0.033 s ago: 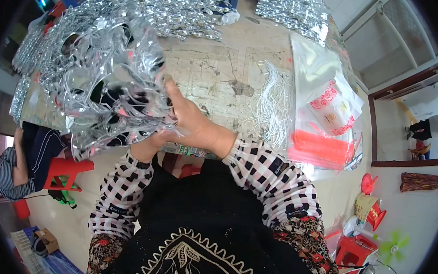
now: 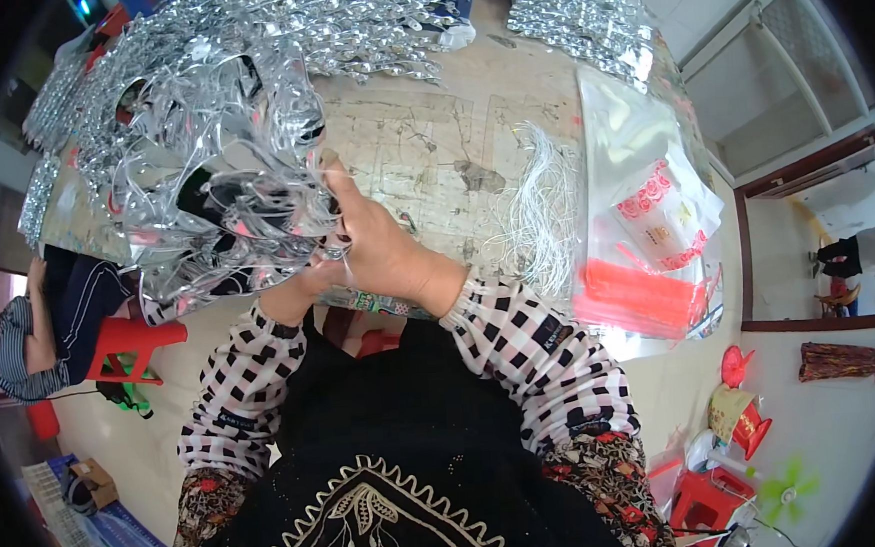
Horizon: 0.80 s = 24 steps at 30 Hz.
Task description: Packaging silver foil decorations into clear plastic bags and organizing them on a workbench.
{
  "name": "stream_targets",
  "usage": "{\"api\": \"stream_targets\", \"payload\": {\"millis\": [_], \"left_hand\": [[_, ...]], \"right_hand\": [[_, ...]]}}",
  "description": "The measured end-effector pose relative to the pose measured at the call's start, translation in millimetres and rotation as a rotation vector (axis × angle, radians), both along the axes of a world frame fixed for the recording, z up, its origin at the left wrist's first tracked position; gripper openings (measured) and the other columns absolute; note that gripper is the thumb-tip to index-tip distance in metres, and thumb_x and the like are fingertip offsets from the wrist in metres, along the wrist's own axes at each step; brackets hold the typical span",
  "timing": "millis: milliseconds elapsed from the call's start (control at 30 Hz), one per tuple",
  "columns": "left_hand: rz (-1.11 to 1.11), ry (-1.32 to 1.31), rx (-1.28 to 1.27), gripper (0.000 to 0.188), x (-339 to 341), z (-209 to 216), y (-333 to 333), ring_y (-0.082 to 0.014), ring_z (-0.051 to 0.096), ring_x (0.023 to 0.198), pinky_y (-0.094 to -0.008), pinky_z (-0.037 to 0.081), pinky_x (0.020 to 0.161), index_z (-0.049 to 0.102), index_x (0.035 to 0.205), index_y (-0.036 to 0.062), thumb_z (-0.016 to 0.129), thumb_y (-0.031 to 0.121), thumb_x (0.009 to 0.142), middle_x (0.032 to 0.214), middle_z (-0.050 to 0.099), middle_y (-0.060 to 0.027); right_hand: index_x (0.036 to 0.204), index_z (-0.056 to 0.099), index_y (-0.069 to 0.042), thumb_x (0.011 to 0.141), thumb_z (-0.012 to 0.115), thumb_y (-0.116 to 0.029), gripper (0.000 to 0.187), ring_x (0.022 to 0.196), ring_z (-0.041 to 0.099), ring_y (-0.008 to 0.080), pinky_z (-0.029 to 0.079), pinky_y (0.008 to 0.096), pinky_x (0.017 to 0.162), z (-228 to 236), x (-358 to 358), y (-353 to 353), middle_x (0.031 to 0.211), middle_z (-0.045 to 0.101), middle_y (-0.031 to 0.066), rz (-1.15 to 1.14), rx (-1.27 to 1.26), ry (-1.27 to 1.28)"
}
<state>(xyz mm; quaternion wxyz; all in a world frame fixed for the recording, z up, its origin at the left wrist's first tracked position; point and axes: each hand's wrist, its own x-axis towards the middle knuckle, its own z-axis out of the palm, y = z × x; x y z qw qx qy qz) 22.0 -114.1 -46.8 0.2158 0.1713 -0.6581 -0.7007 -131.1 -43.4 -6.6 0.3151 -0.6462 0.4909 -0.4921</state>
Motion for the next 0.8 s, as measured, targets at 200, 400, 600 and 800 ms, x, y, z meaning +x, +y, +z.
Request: {"api": "stream_targets", "payload": {"millis": [200,400,600,800], "left_hand": [[0.217,0.084,0.036,0.080,3,34,25,-0.0193,0.052,0.116,-0.0342,0.041,0.099,0.042,0.134,0.0000,0.077,0.039,0.075,0.125,0.054,-0.0091],[0.190,0.145,0.100,0.063,5,36,19,-0.0162,0.056,0.107,-0.0314,0.048,0.093,0.048,0.128,0.0037,0.079,0.011,0.074,0.119,0.057,-0.0070],[0.460,0.256,-0.167,0.037,-7,41,26,-0.0109,0.056,0.072,-0.0252,0.047,0.067,0.053,0.101,0.0030,0.075,0.000,0.071,0.083,0.059,-0.0010],[0.465,0.314,0.015,0.044,-11,50,30,-0.0106,0.056,0.076,-0.0251,0.046,0.071,0.050,0.110,0.0049,0.076,0.001,0.073,0.085,0.058,0.0001]], "right_hand": [[0.148,0.002,-0.008,0.068,0.079,-0.007,0.111,0.100,0.061,0.0342,0.049,0.0361,0.085,28,5,10,0.122,0.053,0.0230,-0.060,0.084,0.127],[0.147,0.006,-0.008,0.065,0.081,-0.010,0.111,0.097,0.061,0.0297,0.048,0.0349,0.086,18,4,5,0.117,0.056,0.0212,-0.065,0.063,0.071],[0.148,0.004,-0.004,0.062,0.079,-0.010,0.114,0.099,0.062,0.0301,0.047,0.0344,0.088,-5,4,-2,0.112,0.060,0.0203,-0.105,0.108,-0.049],[0.147,0.009,-0.003,0.061,0.080,-0.013,0.112,0.097,0.063,0.0301,0.048,0.0343,0.086,8,4,3,0.108,0.062,0.0192,-0.067,0.179,-0.080]]}}
